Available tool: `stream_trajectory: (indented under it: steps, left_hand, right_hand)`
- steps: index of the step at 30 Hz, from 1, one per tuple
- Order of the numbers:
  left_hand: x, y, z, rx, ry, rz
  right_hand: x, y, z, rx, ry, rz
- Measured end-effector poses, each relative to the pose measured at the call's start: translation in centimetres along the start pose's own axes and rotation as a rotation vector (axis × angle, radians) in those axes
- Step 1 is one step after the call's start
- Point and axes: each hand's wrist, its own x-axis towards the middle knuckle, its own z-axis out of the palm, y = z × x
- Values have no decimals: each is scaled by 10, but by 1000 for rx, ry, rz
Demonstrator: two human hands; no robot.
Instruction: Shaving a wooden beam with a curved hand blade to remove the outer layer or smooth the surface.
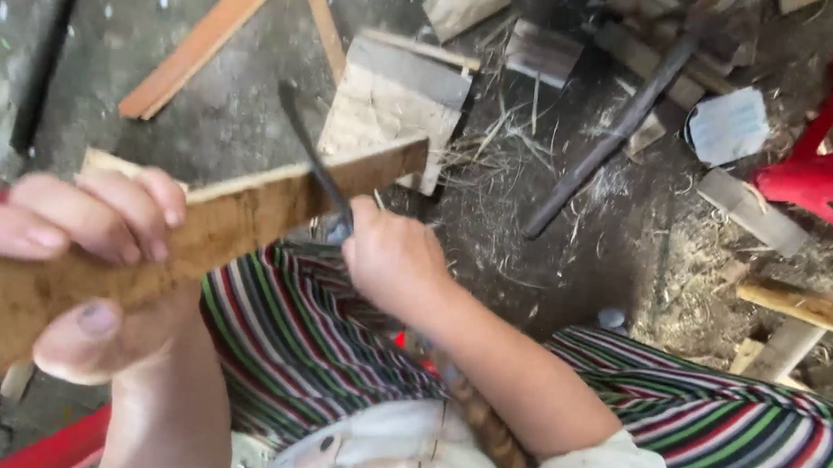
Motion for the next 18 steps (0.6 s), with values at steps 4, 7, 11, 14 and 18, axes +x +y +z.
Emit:
stream_trajectory:
  steps: [4,7,11,14,18]
  left_hand:
    - [-4,-1,3,-1,18,5]
    - [-4,-2,5,-72,61,-10]
    - [0,4,0,-70,7,-14]
    - [6,0,2,-52,-25,-20]
    - [2,1,6,-71,29,-13]
  right_hand:
    - [-28,-26,-12,-51,170,-249]
    - [-5,-4,5,-164,-41,0]
    - [5,14,16,-91,-87,145]
    - [-1,2,5,-111,-134,92]
    - [4,13,10,46,-69,125]
